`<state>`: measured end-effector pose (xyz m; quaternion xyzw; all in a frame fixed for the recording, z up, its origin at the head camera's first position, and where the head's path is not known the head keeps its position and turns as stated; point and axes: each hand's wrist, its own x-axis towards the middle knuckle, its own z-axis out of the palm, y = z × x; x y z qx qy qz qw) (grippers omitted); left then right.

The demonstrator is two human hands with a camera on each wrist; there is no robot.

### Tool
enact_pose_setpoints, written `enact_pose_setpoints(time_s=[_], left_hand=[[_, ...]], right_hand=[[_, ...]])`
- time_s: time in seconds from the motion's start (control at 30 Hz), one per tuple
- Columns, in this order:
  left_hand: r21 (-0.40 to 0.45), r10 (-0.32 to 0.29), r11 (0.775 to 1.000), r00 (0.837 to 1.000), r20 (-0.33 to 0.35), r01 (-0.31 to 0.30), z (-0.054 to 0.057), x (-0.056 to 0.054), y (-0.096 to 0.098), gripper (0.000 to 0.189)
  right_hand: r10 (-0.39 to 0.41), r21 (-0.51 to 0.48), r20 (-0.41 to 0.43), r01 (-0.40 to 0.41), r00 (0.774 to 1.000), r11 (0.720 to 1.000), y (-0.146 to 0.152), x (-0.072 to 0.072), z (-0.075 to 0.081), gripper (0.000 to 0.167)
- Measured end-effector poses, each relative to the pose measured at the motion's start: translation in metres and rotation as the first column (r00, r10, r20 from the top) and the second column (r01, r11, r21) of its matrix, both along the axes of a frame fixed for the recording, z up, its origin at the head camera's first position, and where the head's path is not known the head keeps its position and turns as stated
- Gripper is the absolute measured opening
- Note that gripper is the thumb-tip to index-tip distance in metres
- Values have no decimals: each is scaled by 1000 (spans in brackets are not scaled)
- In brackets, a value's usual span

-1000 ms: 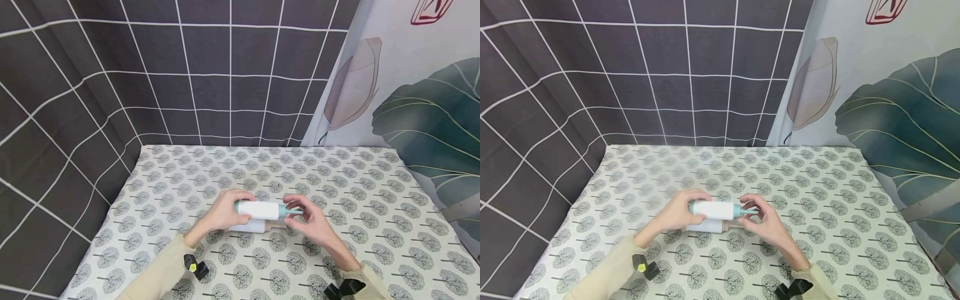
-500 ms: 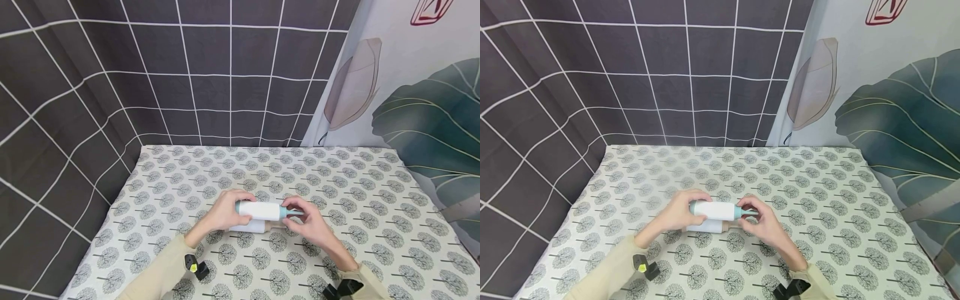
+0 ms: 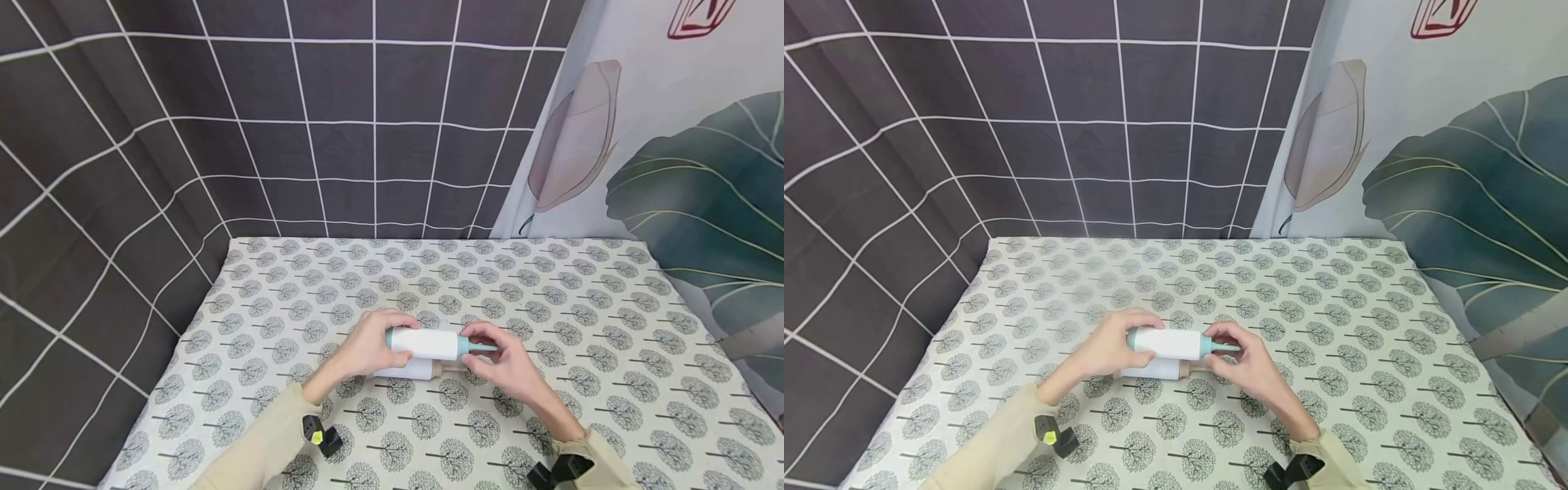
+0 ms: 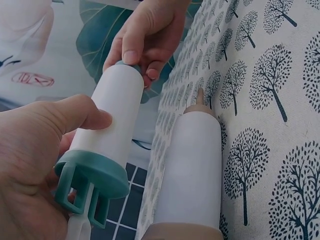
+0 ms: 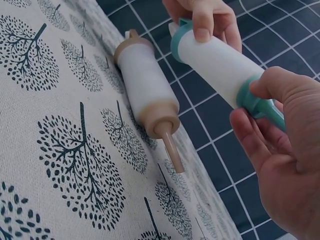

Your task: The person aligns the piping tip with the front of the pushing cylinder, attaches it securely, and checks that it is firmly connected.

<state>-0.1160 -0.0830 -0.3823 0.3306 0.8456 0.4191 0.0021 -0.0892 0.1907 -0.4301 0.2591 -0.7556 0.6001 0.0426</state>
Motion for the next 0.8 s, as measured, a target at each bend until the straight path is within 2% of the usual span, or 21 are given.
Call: enact_pose_setpoints(time_s=[0.5, 0.8], left_hand=[[-38, 12, 999, 1000, -3, -12, 0, 1, 1, 45], [-73, 28, 997, 999, 38, -25, 3, 3, 4, 42]], right_hand=[[-42, 18, 88, 40, 995, 999, 0, 0, 2, 33], [-58, 32, 116, 54, 992, 998, 0, 1, 4, 32]])
